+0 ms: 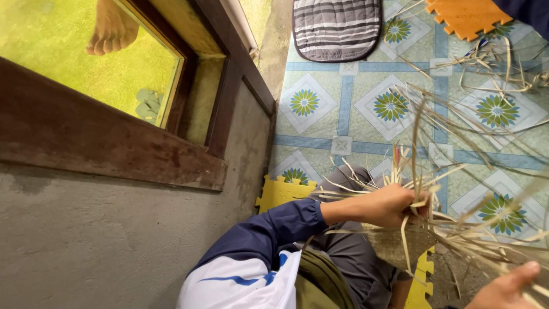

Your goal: Weaving a basket or container using dried plant fibers

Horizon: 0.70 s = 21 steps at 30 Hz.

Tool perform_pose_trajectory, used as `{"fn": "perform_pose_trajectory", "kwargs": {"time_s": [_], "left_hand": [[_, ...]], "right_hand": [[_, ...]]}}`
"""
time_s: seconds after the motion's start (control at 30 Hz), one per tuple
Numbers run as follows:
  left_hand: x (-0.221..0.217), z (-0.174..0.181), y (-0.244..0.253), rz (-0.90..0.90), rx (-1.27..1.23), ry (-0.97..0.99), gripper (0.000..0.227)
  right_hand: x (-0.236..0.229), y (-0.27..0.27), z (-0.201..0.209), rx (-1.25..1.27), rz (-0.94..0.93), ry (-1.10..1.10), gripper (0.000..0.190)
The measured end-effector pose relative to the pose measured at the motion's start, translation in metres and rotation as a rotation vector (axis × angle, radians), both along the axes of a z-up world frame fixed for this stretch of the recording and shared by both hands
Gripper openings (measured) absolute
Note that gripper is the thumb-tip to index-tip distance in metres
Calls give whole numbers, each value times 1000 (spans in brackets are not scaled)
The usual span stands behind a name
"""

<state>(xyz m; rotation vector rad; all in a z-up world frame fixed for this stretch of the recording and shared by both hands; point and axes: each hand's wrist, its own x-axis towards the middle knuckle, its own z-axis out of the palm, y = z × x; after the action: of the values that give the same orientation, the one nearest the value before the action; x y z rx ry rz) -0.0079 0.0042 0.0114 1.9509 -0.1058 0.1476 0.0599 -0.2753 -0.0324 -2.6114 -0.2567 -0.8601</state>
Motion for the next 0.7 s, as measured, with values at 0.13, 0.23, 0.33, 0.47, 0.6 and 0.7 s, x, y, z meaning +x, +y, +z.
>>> {"fn": "perform_pose_trajectory", "kwargs": {"time_s": [0.13,0.23,0.33,0.47,0.6,0.7], "left_hand": [[4,-16,-13,-45,98,17,31],[2,-20,-21,-28,124,-40,41],[-1,-22,-23,-29,173,-87,43],[-2,-27,-28,-49,223,-81,45],[-4,-14,-23,-43,201,-102,46],[-6,-10,-25,-46,181,-130,38]], "right_hand": [[-33,51,88,-177,557,-41,22],[-29,60,84,-643,469,-151,26],[-6,48,42,-824,456,-163,32],[1,44,29,-892,473,-142,9],[-3,52,43,-893,446,-134,9],[2,51,44,-774,446,-242,12]]}}
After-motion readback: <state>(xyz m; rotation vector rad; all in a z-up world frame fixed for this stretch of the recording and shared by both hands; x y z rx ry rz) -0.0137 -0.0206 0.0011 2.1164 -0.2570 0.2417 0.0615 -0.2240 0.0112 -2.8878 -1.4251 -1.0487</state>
